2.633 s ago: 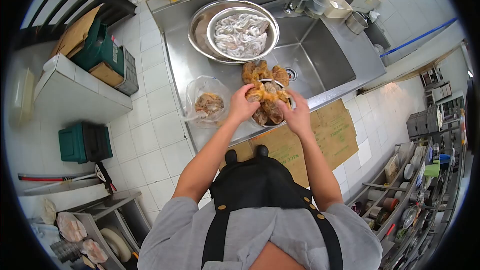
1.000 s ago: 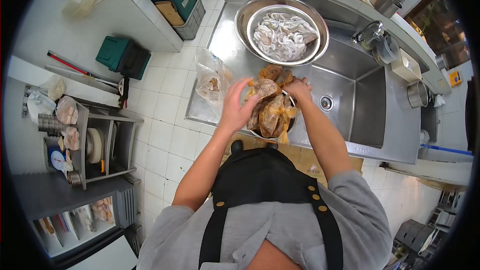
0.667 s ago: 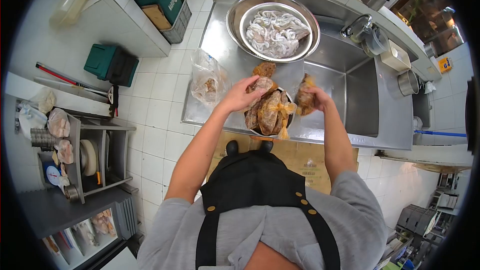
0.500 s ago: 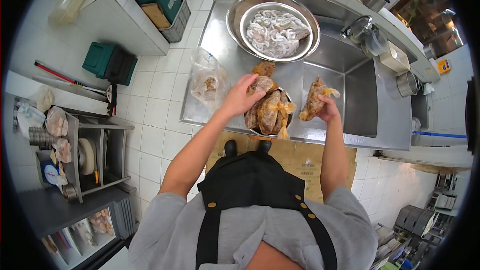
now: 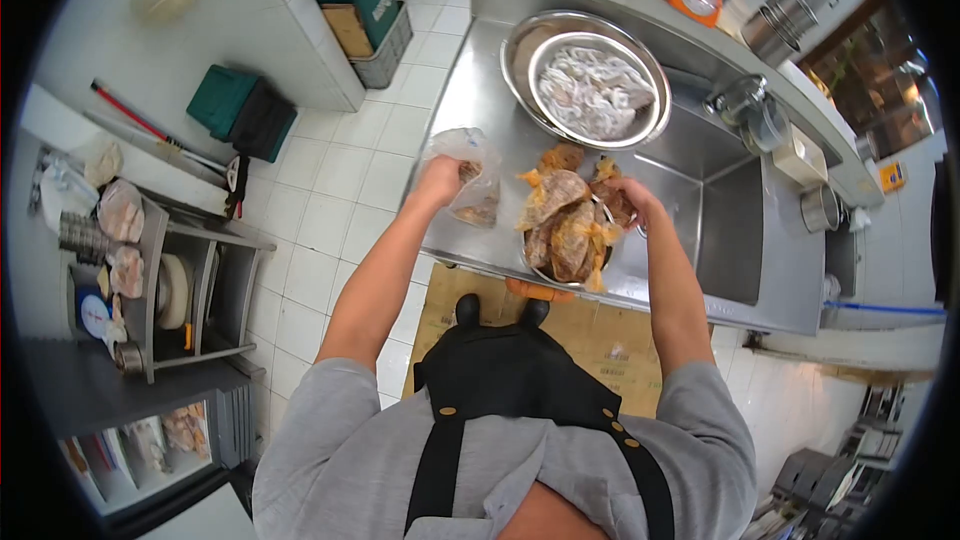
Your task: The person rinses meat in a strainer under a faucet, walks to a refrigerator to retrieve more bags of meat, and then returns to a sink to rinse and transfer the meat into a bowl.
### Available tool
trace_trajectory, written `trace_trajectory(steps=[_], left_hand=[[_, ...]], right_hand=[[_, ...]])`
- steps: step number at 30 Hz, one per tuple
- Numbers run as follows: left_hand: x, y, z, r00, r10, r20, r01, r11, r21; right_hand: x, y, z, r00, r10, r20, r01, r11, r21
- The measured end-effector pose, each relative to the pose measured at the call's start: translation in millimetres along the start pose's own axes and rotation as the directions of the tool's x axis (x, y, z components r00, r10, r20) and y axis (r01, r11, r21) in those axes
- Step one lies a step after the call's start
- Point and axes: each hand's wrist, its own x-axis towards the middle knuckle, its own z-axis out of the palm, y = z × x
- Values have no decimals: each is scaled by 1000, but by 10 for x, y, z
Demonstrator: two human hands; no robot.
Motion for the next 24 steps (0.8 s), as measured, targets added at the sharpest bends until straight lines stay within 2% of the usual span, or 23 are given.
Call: trace_trajectory(steps=[1,3,4,6,7,8,9,10,11,12,13,14,15,16,17,18,19,21,22,24], left_hand=[[-10,31,-36,1000,3,1,-3,1000,-4],[-94,154,-157,969,-70,-237,12,972,-236],[-213,202,-261,970,-68,-235,10,971,-240],[-542,226,-463,813,-389,-433,110,833,-542],[-649,223,-492,815,-389,-430,109,831,-545],[-742,223,-509,841,-189,-507,38,956,-292],[-763,248,-504,854,35,-519,-55,998,-22],[-726,308,-501,857,47,-514,-71,997,-27],[-674,396,-479,879,51,-474,-40,999,34],[-624,490,-466,900,52,-433,-12,995,96],[-599,585,-475,902,65,-428,-29,995,91],[-623,677,-509,869,68,-490,-88,996,-18],[-620,764,-521,834,60,-549,-152,981,-123],[-587,860,-501,840,67,-539,-157,980,-123],[-553,972,-459,925,105,-364,-210,942,-263],[-527,1066,-402,970,166,-180,-227,886,-404],[-475,1117,-315,971,170,-170,-226,887,-403],[-244,1119,-74,994,83,-67,-106,851,-514],[-100,1070,47,1000,26,10,-17,844,-537],[340,966,262,987,-74,142,140,826,-546]], right_hand=[[-46,67,35,992,-67,-107,63,997,-40],[-146,206,83,922,-180,-342,165,984,-71],[-164,220,92,921,-177,-346,163,984,-71],[-165,235,78,840,-223,-495,166,973,-158],[-157,209,92,834,-221,-505,155,973,-169],[-119,163,131,833,-218,-509,152,974,-168],[-90,147,170,823,-158,-546,125,987,-98],[-108,98,255,812,-100,-576,105,994,-25],[-146,67,326,755,-154,-637,104,988,-115],[-103,94,279,747,-145,-649,103,989,-103],[-8,131,219,697,-286,-658,166,956,-241],[90,195,176,645,-420,-638,216,902,-375],[20,175,183,591,-455,-666,222,886,-408],[17,185,144,593,-444,-672,218,892,-397],[3,170,108,642,-441,-627,209,888,-411],[18,172,75,689,-436,-579,202,883,-424],[91,174,96,691,-428,-582,200,888,-415],[260,140,242,670,-519,-530,188,810,-555],[230,71,344,672,-515,-532,189,814,-549],[55,-141,556,731,-399,-554,120,874,-472]])
